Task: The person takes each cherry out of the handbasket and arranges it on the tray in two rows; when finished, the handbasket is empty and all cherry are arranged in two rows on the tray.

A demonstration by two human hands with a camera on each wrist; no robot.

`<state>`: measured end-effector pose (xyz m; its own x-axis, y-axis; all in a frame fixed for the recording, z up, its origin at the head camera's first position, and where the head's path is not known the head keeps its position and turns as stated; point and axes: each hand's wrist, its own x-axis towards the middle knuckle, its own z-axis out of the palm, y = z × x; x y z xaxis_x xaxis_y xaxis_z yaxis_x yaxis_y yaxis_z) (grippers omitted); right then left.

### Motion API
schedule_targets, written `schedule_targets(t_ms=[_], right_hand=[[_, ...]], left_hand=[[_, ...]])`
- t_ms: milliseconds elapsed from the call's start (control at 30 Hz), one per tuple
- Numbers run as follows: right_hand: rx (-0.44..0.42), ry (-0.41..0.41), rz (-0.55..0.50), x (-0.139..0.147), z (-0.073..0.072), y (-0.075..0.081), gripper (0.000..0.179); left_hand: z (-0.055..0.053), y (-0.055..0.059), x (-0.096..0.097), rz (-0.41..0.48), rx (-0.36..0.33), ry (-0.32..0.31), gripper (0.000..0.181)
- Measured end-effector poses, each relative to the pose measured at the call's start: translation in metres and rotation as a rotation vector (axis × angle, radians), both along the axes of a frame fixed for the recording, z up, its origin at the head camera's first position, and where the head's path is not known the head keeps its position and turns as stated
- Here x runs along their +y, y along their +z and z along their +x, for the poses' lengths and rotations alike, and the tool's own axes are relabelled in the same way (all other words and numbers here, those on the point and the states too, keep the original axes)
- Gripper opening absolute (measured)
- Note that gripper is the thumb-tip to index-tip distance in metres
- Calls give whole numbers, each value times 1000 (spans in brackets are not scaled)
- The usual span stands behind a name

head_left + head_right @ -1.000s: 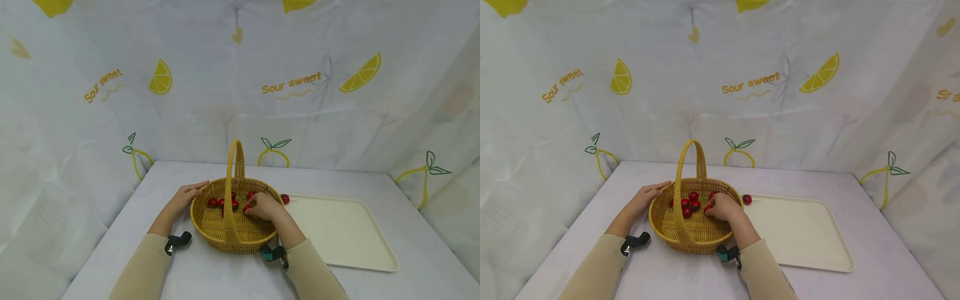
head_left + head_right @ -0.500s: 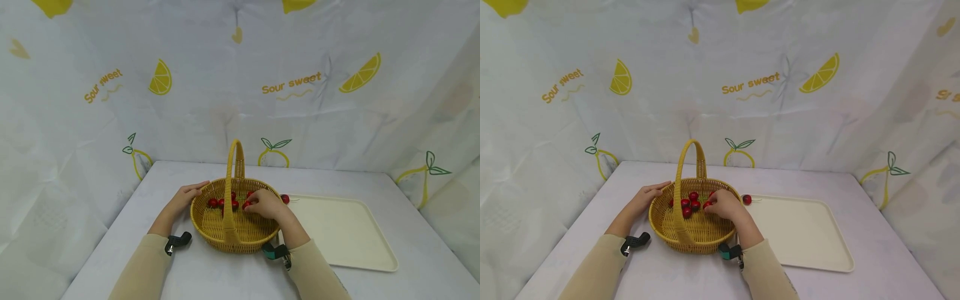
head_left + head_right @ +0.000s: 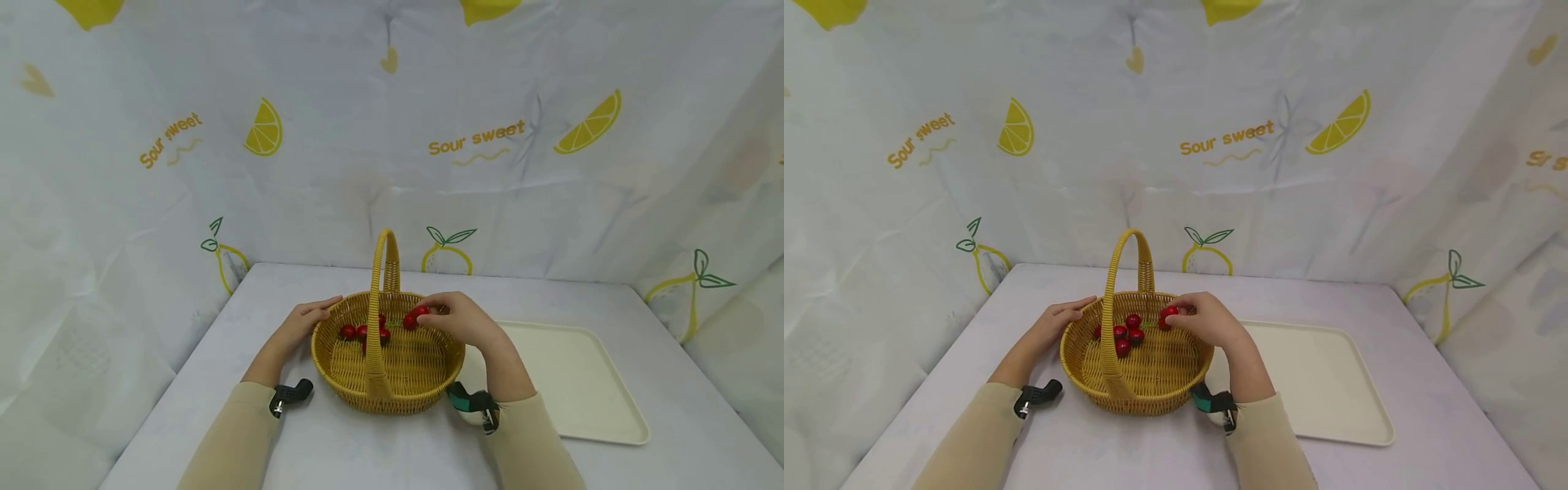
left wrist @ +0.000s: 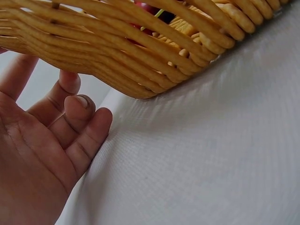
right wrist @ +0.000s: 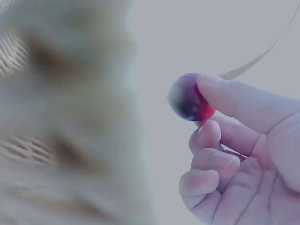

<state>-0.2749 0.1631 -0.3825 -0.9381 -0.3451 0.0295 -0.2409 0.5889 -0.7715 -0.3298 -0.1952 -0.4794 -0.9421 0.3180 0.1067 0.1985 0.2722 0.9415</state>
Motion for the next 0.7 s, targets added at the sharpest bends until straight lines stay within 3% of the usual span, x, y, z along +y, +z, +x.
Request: schedule_targets(t_ms=[333, 500, 700], right_hand=[[-3, -57, -127, 38, 2, 13, 32], [4, -100, -151, 58, 2, 13, 36], [-59, -188, -163, 85, 1, 7, 51]], left_hand=[[0, 1, 0, -10, -3, 14, 50], [-1, 1, 0, -4, -11, 13, 49], [0, 0, -1, -21, -3, 14, 50]])
